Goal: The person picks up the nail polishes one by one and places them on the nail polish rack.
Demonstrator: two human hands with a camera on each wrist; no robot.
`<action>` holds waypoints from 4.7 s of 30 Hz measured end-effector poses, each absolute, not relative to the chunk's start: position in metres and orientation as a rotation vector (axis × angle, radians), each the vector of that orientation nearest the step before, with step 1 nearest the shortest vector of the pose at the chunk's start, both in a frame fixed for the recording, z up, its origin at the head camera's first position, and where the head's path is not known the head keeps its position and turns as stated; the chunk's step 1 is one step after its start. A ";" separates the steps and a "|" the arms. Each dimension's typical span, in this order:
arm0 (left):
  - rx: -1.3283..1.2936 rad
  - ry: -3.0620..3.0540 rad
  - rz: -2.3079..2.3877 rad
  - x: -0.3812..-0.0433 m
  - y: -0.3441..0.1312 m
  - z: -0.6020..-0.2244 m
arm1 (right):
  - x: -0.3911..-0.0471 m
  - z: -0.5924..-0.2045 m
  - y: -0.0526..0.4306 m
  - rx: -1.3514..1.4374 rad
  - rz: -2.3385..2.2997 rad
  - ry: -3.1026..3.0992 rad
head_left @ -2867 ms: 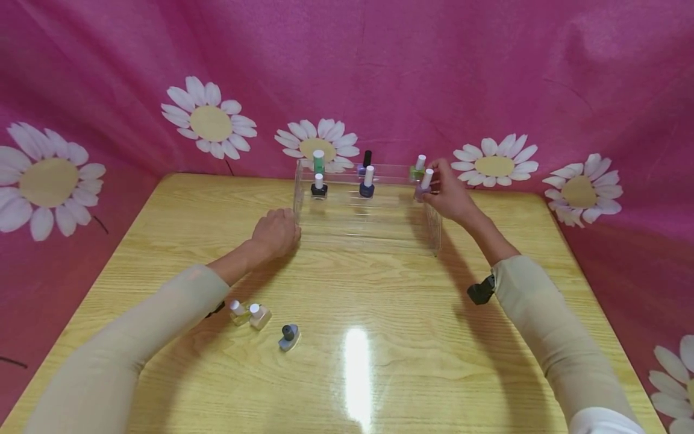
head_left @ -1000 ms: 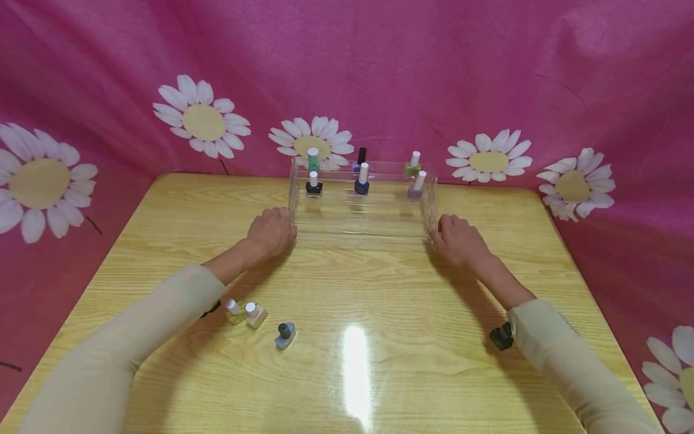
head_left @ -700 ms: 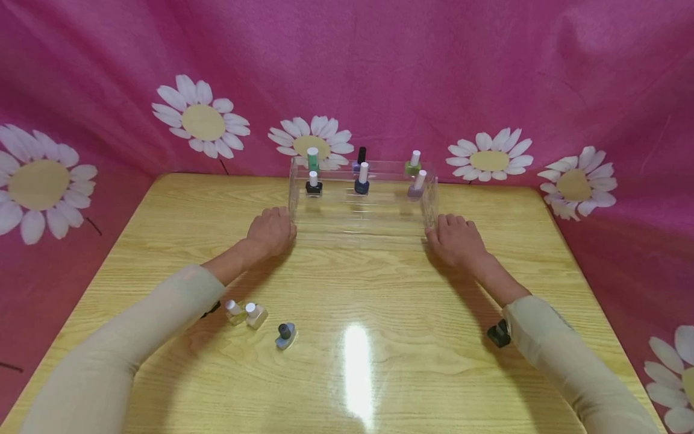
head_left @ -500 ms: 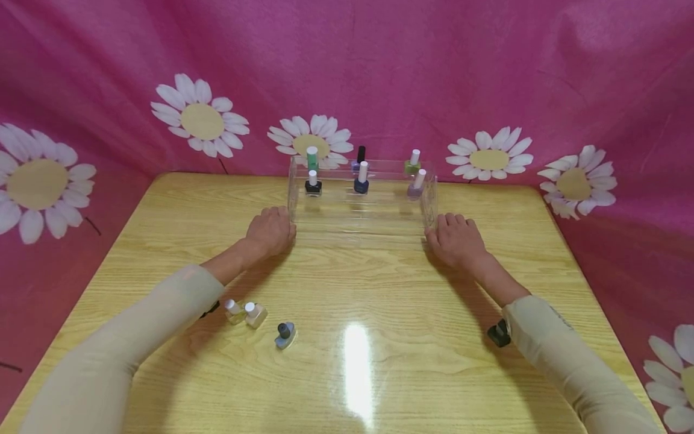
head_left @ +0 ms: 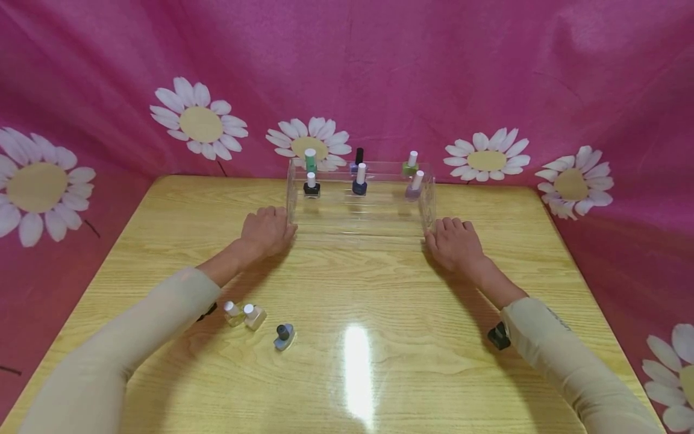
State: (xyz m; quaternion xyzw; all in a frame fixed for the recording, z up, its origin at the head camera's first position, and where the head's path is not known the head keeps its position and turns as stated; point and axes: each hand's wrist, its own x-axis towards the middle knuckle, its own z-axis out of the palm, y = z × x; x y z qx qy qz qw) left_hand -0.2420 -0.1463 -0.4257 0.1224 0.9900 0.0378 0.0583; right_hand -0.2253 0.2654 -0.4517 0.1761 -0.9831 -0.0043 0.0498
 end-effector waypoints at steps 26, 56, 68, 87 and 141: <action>0.453 2.578 1.371 -0.129 -0.257 -0.392 | -0.221 -0.454 0.262 0.540 0.013 -2.875; 0.489 2.530 1.561 -0.078 -0.250 -0.457 | -0.222 -0.455 0.260 0.518 -0.006 -2.920; 0.475 2.527 1.622 -0.084 -0.247 -0.464 | -0.220 -0.451 0.260 0.518 -0.002 -2.939; 0.516 2.493 1.771 -0.140 -0.234 -0.436 | -0.220 -0.451 0.262 0.509 0.002 -2.946; 0.680 2.721 1.181 -0.275 -0.124 -0.406 | -0.220 -0.454 0.262 0.545 -0.015 -2.853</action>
